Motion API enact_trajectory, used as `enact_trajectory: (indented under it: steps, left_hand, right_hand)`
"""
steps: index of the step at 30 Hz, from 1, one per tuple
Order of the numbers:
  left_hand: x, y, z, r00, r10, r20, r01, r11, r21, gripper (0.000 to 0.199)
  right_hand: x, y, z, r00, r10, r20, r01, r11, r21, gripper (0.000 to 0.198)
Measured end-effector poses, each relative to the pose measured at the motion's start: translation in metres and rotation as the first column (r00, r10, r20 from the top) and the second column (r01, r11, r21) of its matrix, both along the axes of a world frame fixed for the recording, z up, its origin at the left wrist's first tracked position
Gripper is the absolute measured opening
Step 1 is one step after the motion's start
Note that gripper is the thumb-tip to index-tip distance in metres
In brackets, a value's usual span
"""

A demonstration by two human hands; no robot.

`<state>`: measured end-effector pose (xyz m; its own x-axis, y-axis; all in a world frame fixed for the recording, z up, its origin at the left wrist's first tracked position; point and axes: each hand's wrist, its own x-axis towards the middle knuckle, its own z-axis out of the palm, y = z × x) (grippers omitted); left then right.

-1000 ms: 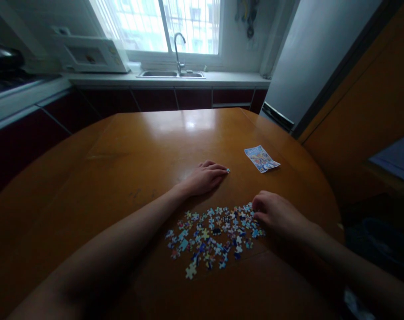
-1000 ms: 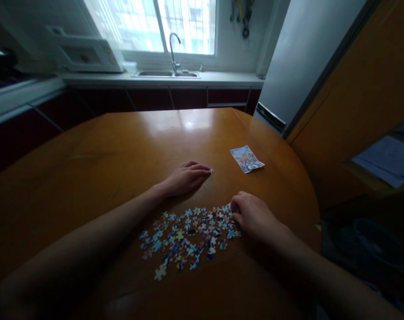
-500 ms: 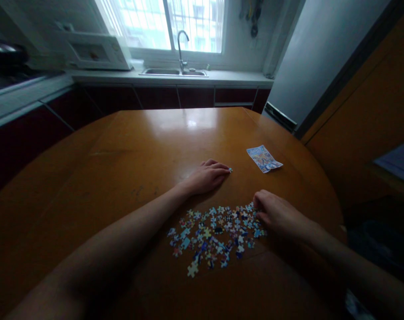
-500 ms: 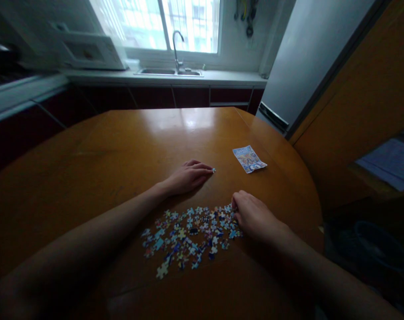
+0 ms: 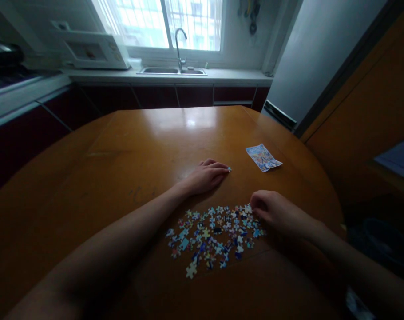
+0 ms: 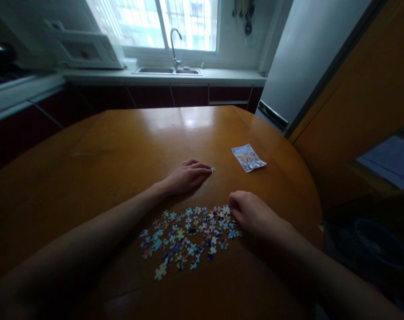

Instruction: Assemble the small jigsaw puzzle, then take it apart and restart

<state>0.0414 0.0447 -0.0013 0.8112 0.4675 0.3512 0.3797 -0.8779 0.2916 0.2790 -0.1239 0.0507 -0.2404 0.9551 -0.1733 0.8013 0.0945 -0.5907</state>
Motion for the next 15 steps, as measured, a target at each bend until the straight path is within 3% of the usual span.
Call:
enact_trajectory:
  steps: [3,15]
  left_hand:
    - [-0.001,0.001,-0.002,1.000,-0.010,0.013,0.010,1.000,0.013,0.030]
    - [0.000,0.000,0.000,1.000,-0.001,-0.010,0.001,1.000,-0.016,0.030]
  right_hand:
    - [-0.003,-0.001,-0.005,0.999,-0.033,-0.010,0.033,0.999,0.018,0.003]
    - [-0.011,0.002,-0.006,0.997,0.002,0.071,-0.002,1.000,0.003,0.014]
